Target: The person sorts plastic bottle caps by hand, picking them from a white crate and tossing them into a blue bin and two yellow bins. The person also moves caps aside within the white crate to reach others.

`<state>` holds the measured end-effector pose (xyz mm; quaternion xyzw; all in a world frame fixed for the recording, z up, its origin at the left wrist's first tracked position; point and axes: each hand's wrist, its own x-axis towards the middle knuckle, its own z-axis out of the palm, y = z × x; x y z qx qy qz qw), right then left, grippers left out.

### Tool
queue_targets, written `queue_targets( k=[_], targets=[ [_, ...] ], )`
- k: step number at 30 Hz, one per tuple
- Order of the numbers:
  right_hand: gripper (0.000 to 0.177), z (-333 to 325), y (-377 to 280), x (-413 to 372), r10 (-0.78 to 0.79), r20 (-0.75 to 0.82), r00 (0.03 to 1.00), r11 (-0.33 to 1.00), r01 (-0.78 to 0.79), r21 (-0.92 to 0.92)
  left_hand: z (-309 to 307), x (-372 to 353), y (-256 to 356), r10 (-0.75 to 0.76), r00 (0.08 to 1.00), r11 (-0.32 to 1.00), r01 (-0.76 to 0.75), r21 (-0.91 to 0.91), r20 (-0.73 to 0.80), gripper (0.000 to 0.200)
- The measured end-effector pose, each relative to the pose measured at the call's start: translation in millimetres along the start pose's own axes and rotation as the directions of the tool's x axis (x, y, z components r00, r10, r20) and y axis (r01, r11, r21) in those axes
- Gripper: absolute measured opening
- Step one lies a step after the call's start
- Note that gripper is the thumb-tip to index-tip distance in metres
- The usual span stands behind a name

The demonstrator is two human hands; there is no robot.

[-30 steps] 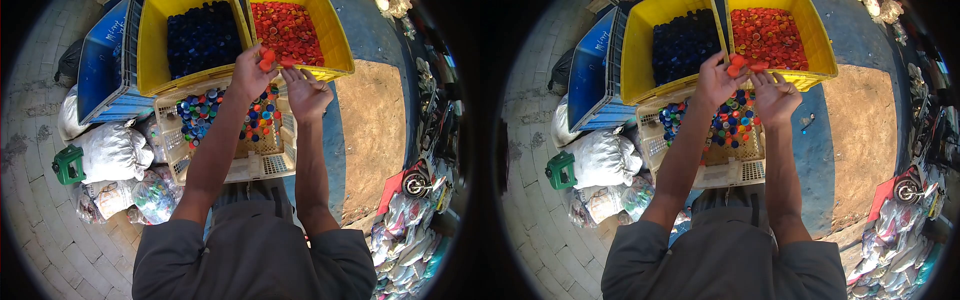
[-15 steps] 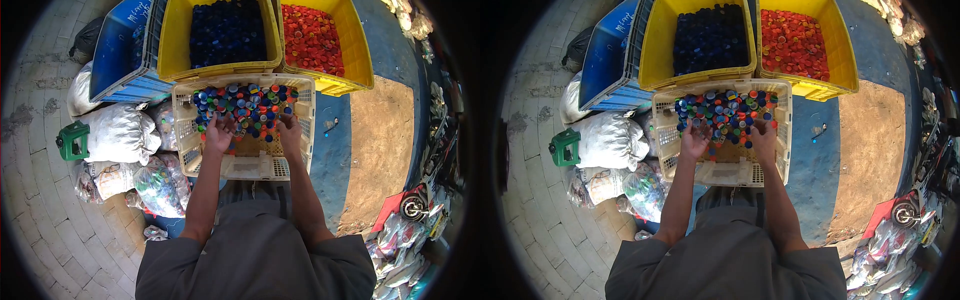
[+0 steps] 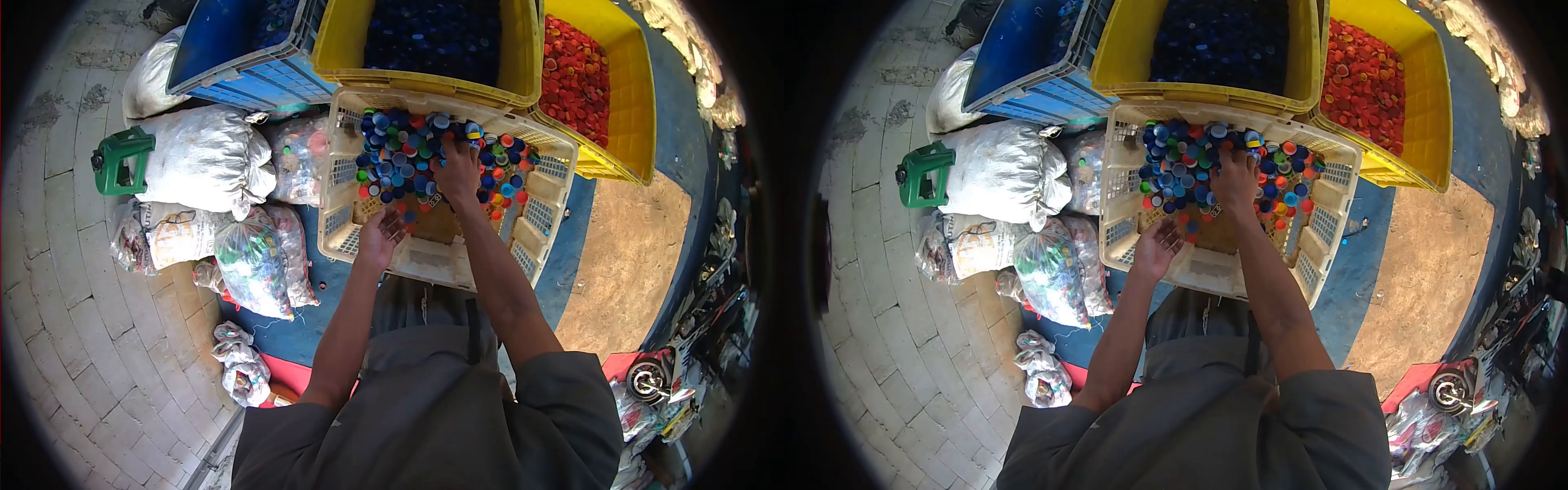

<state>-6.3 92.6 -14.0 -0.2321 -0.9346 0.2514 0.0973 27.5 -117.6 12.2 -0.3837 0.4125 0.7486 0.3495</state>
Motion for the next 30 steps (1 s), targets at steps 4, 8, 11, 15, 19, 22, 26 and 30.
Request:
queue_targets(
  k=[4, 8, 11, 15, 19, 22, 26, 30],
  targets=[
    [0.050, 6.3, -3.4, 5.8, 0.014, 0.076, 0.997, 0.993, -0.005, -0.117, -7.3, -3.7, 6.0, 0.039, 0.999, 0.999, -0.040, 0.015, 0.030, 0.023],
    [0.046, 5.7, -5.9, 5.4, -0.027, 0.070, 0.997, 0.990, 0.036, -0.135, -3.8, -5.7, 6.6, 0.049, 0.999, 0.999, -0.049, 0.024, -0.004, 0.022],
    [0.042, 6.1, -1.6, 9.1, -0.086, 0.073, 0.994, 0.977, 0.098, -0.187, 3.5, -2.1, 1.9, 0.049, 0.999, 0.998, -0.049, 0.042, 0.006, 0.020],
    [0.039, 3.7, 4.4, 9.6, -0.213, 0.046, 0.976, 0.951, 0.218, -0.221, 17.3, 4.3, -2.2, 0.038, 0.998, 0.998, -0.040, 0.053, 0.045, 0.020],
    [0.039, -10.4, 1.2, 2.6, -0.098, -0.002, 0.995, 0.988, 0.097, -0.123, 38.7, 8.5, 1.1, 0.116, 0.993, 0.983, -0.119, 0.143, 0.031, 0.017],
    [0.040, -27.4, 5.5, -21.4, 0.072, -0.053, 0.996, 0.993, -0.066, 0.097, 53.7, 27.7, 4.6, 0.249, 0.962, 0.911, -0.272, 0.310, 0.112, 0.021],
    [0.036, -40.8, 28.7, -54.7, 0.317, 0.234, 0.919, 0.690, -0.393, 0.607, 88.3, 65.1, 10.3, 0.555, 0.795, 0.529, -0.564, 0.634, 0.244, 0.040],
    [0.035, -56.7, 49.2, -86.9, 0.211, 0.553, 0.806, -0.124, -0.539, 0.833, 129.3, 83.8, 21.0, 0.733, 0.571, 0.135, -0.655, 0.744, 0.369, 0.055]
  ],
)
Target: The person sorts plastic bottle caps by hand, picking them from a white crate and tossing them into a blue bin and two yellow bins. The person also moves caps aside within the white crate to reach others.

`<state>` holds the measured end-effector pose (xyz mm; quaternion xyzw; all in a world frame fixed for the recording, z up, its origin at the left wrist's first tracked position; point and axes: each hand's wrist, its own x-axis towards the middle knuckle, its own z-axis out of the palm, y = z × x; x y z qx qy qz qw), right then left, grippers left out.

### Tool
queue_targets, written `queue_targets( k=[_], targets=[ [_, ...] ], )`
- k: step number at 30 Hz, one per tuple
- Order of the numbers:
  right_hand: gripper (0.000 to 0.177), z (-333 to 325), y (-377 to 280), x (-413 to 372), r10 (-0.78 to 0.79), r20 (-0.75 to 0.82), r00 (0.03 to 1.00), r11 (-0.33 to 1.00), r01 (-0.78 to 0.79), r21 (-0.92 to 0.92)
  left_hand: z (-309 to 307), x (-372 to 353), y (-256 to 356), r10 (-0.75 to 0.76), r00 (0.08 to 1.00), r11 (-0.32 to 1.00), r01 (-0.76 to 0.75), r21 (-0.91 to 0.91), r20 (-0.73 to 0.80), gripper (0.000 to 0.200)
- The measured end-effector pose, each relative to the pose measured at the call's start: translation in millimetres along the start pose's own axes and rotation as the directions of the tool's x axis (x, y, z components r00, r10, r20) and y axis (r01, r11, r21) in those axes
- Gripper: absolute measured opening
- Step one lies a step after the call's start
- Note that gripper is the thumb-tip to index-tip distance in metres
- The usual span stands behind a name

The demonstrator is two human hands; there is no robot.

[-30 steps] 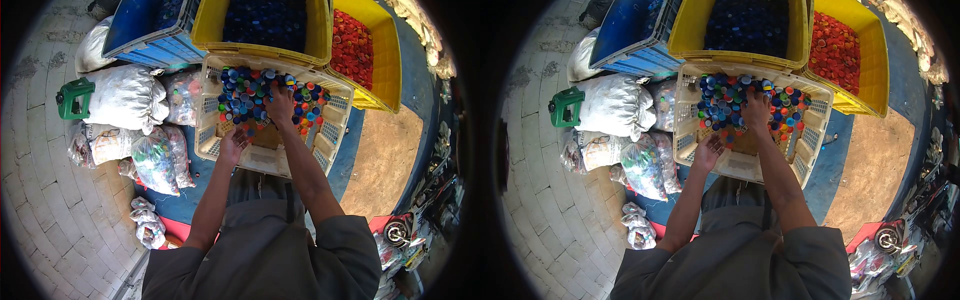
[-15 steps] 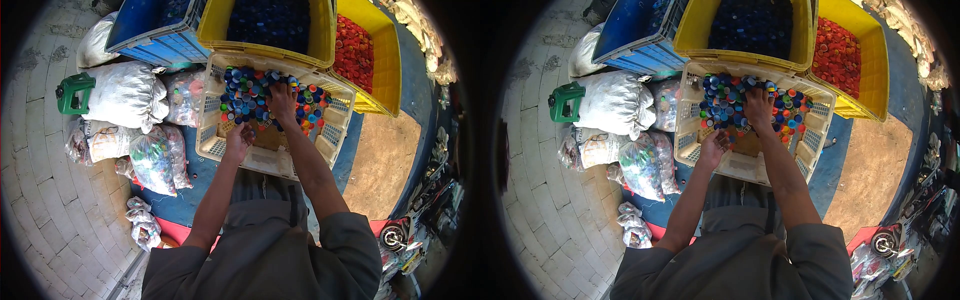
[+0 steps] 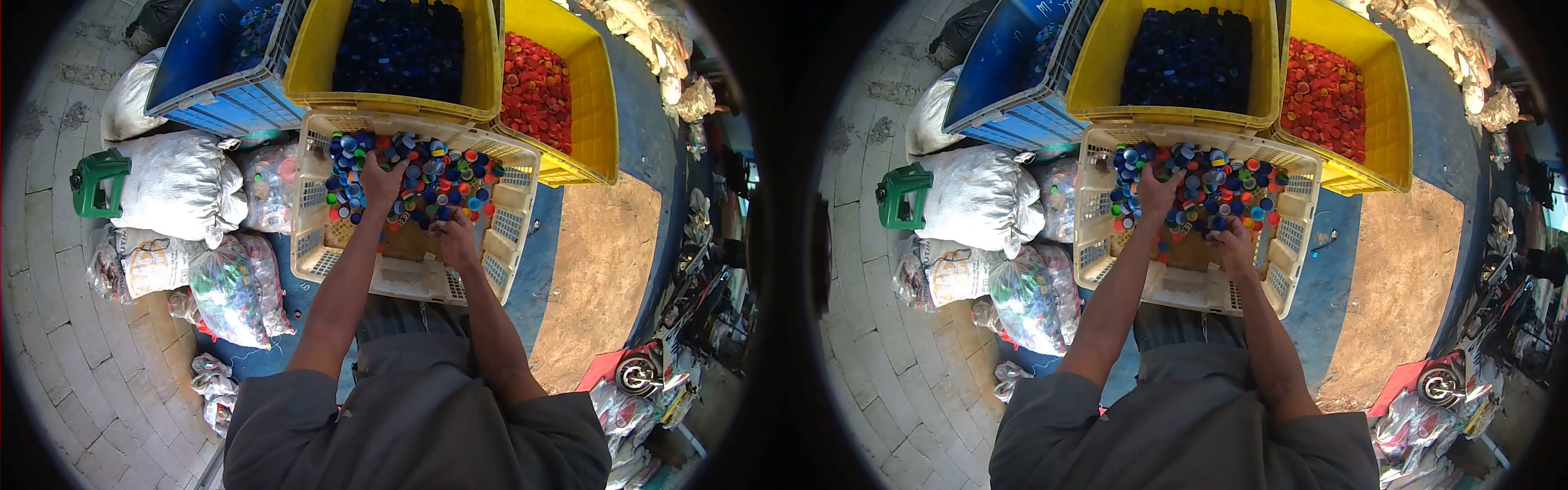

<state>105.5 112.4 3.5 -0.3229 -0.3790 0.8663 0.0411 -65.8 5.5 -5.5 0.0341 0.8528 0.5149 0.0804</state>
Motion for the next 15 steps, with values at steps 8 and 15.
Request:
queue_targets(
  k=[8, 15],
  targets=[
    [0.043, -10.3, -6.8, -23.8, 0.050, 0.069, 0.996, 0.943, -0.070, 0.325, 24.1, 19.2, 9.9, -0.031, 0.999, 0.966, 0.035, 0.257, -0.021, 0.057],
    [0.026, -9.6, -2.3, -14.7, 0.093, -0.048, 0.995, 0.971, -0.080, 0.227, 18.5, 4.7, -7.1, 0.045, 0.999, 0.990, -0.043, 0.131, -0.005, 0.043]
  ],
)
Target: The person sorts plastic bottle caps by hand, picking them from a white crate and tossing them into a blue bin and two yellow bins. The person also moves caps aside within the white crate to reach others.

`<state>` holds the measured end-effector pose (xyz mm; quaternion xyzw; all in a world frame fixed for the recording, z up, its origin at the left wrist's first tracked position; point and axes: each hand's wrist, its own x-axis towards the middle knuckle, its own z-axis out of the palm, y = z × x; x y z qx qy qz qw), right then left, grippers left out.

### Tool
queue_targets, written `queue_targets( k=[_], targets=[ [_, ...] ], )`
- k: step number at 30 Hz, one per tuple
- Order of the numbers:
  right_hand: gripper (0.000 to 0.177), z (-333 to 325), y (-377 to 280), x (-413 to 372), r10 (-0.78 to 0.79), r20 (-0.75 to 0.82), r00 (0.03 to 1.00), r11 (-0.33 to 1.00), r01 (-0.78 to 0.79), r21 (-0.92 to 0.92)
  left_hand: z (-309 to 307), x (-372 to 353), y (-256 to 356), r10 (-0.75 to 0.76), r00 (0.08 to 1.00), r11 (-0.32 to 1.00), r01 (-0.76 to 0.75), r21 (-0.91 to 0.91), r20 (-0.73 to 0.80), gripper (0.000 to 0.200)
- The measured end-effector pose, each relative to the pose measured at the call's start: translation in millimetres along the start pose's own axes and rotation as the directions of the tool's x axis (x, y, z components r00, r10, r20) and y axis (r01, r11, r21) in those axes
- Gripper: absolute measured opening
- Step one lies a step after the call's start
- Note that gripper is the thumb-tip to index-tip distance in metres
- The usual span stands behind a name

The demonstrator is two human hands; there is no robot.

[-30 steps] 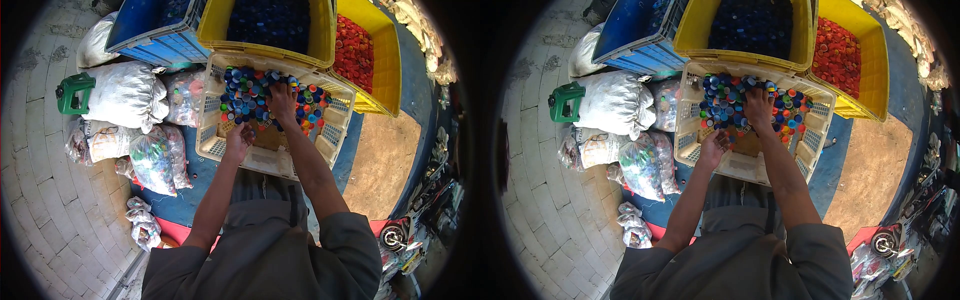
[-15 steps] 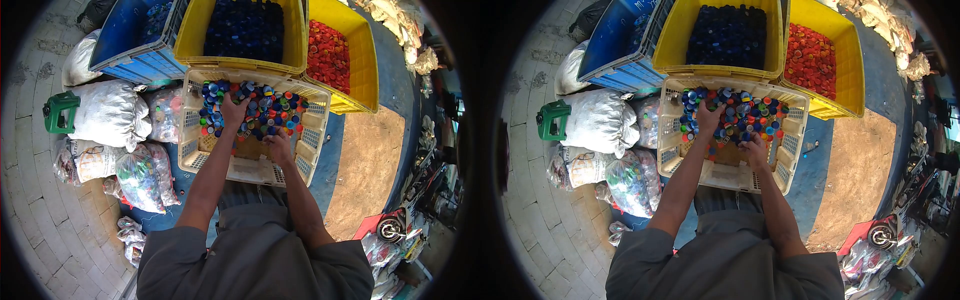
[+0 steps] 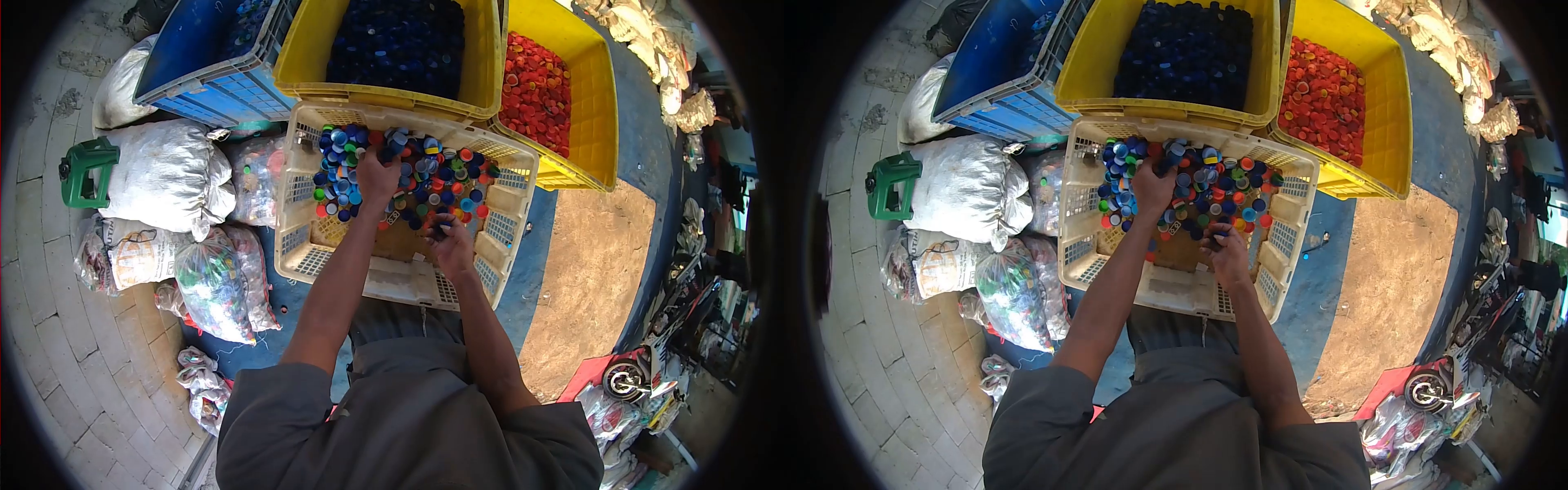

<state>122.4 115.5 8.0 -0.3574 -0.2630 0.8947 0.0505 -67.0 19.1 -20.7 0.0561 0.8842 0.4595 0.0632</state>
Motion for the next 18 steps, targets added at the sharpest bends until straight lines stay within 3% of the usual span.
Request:
queue_targets(
  k=[2, 4, 5, 8, 11, 15, 18],
  targets=[
    [0.017, 4.2, -2.6, 12.1, -0.036, -0.038, 0.999, 0.997, 0.033, -0.073, -9.5, -15.2, -1.9, 0.062, 0.997, 0.997, -0.064, -0.047, -0.037, 0.039],
    [0.016, 9.5, -6.3, 30.9, -0.075, -0.095, 0.993, 0.971, 0.052, -0.231, -15.7, -32.8, -5.5, -0.222, 0.971, 0.880, 0.240, -0.410, 0.092, 0.032],
    [0.019, 12.7, -9.3, 43.8, -0.102, -0.132, 0.986, 0.935, 0.050, -0.350, -19.8, -41.7, -8.8, -0.332, 0.924, 0.740, 0.381, -0.554, 0.191, 0.029],
    [0.025, 37.0, -19.3, 75.3, -0.228, -0.136, 0.964, 0.778, 0.096, -0.620, -30.7, -71.2, -28.9, -0.449, 0.797, 0.281, 0.555, -0.783, 0.404, 0.020],
    [0.032, 64.3, -32.9, 101.4, -0.394, 0.006, 0.919, 0.514, 0.226, -0.827, -51.0, -96.0, -33.3, -0.474, 0.715, 0.088, 0.620, -0.780, 0.514, 0.017],
    [0.033, 67.6, -24.2, 135.5, -0.551, 0.203, 0.809, 0.035, 0.266, -0.963, -70.3, -117.4, -39.2, -0.479, 0.678, -0.004, 0.633, -0.774, 0.557, 0.012],
    [0.037, 64.0, -24.5, 126.5, -0.440, 0.242, 0.865, 0.084, 0.307, -0.948, -75.8, -121.1, -44.9, -0.535, 0.644, -0.067, 0.613, -0.787, 0.547, 0.011]
  ],
)
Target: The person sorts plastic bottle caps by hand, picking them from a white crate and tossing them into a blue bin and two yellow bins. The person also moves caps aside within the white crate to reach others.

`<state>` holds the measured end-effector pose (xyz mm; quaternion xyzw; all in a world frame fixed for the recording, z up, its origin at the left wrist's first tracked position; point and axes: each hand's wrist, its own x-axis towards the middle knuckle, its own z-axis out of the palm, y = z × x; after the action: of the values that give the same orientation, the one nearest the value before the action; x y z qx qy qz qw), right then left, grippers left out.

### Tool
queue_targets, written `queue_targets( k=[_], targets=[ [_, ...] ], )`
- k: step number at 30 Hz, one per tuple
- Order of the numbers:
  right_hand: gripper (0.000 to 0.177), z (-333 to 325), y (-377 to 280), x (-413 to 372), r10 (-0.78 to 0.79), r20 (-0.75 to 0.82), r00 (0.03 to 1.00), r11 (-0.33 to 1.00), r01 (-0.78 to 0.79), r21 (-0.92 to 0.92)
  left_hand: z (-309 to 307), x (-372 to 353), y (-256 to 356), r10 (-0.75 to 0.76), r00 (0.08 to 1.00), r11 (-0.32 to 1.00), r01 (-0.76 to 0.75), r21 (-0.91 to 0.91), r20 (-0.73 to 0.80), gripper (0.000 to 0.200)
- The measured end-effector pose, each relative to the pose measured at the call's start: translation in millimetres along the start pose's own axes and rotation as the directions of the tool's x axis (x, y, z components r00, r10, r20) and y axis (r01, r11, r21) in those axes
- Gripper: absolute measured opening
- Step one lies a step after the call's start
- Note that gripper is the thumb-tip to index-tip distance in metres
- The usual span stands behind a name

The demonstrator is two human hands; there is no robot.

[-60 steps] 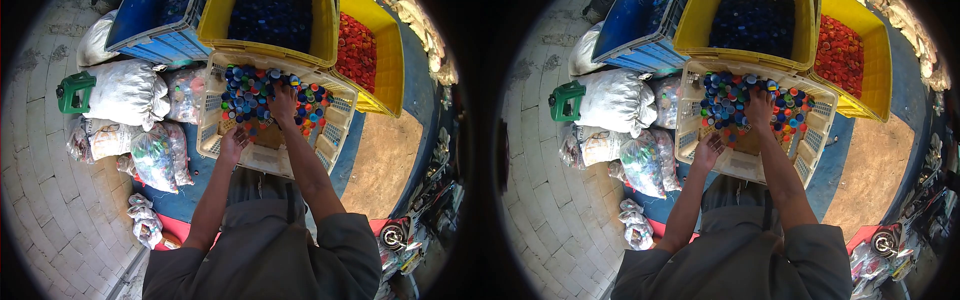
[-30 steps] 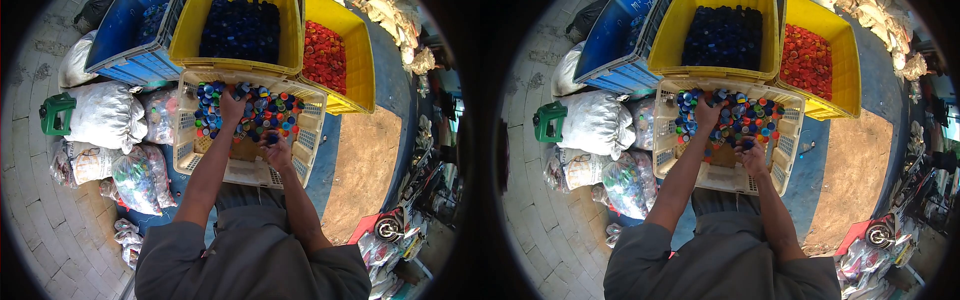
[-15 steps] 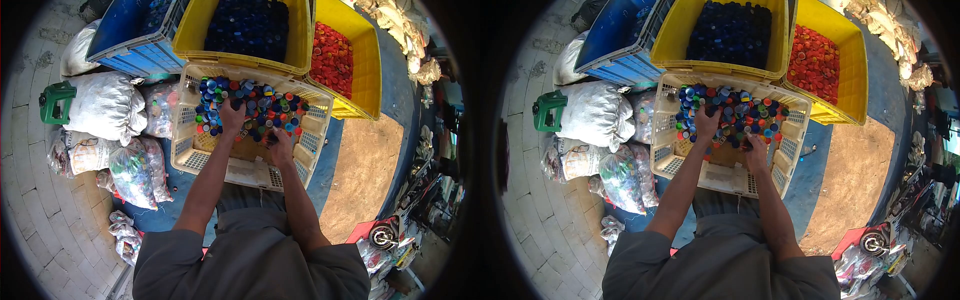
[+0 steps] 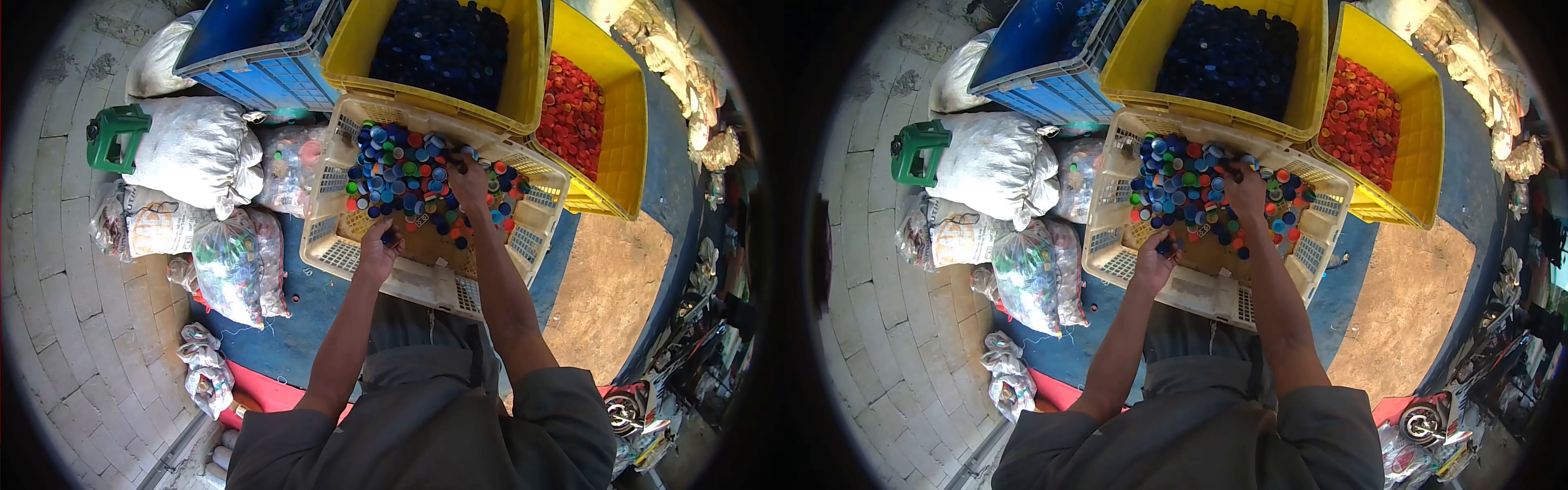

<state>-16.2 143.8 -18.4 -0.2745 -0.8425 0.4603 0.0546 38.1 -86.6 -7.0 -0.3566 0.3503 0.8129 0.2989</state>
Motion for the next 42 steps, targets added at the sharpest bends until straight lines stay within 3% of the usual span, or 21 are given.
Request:
queue_targets(
  k=[3, 6, 9, 12, 15, 18, 21, 27, 32, 36, 39, 42],
  targets=[
    [0.034, -2.9, 1.6, -12.5, 0.068, 0.066, 0.996, 0.997, -0.070, 0.033, -8.0, -4.1, 2.4, -0.013, 0.998, 1.000, 0.011, -0.028, -0.055, 0.015],
    [0.033, -1.1, 0.4, -11.2, 0.056, -0.114, 0.992, 0.997, -0.050, 0.050, -15.0, 4.0, 3.4, -0.030, 0.997, 0.999, 0.028, -0.029, -0.066, 0.019],
    [0.031, -2.2, -9.2, -1.7, 0.081, -0.085, 0.993, 0.996, -0.079, 0.027, -14.8, 2.7, 3.0, -0.030, 0.997, 0.999, 0.031, 0.013, -0.066, 0.020],
    [0.030, 1.8, -7.7, 0.1, -0.082, 0.023, 0.996, 0.996, 0.083, -0.037, -7.5, -1.5, 2.4, -0.024, 0.998, 0.999, 0.026, 0.040, -0.054, 0.020],
    [0.027, -0.5, -3.7, -9.8, -0.127, 0.185, 0.975, 0.992, 0.126, 0.018, -4.5, -3.6, 2.1, -0.024, 0.998, 0.998, 0.027, 0.051, -0.059, 0.021],
    [0.026, 1.4, -2.8, -11.7, 0.052, 0.078, 0.996, 0.998, -0.056, 0.041, -11.0, 2.2, 1.3, -0.030, 0.999, 0.997, 0.033, 0.067, -0.042, 0.021],
    [0.026, -0.9, -8.6, -14.0, 0.004, 0.061, 0.998, 0.997, 0.000, -0.076, -14.5, 6.3, 1.8, -0.038, 0.999, 0.995, 0.040, 0.092, -0.029, 0.023],
    [0.033, -1.0, -29.5, -40.6, -0.102, 0.235, 0.967, 0.937, 0.173, -0.304, -6.1, 3.3, 4.7, -0.013, 0.997, 0.994, 0.021, 0.111, -0.070, 0.023],
    [0.047, 14.7, -3.6, -60.1, -0.095, 0.133, 0.987, 0.960, 0.126, -0.249, -2.2, -1.2, 11.1, -0.028, 0.990, 0.986, 0.050, 0.159, -0.137, 0.022],
    [0.051, 9.0, -10.4, -52.4, -0.081, 0.129, 0.988, 0.955, 0.114, -0.273, -8.1, 7.3, 10.7, -0.022, 0.989, 0.960, 0.063, 0.272, -0.148, 0.020],
    [0.049, 6.7, -1.6, -37.1, -0.237, 0.195, 0.952, 0.896, 0.291, -0.336, -1.6, 11.5, 9.3, 0.029, 0.990, 0.890, 0.038, 0.455, -0.141, 0.024],
    [0.041, 5.0, -6.1, -31.3, -0.145, 0.278, 0.950, 0.865, 0.258, -0.430, 9.1, 16.0, 7.1, 0.135, 0.988, 0.752, -0.050, 0.657, -0.079, 0.026]
  ],
)
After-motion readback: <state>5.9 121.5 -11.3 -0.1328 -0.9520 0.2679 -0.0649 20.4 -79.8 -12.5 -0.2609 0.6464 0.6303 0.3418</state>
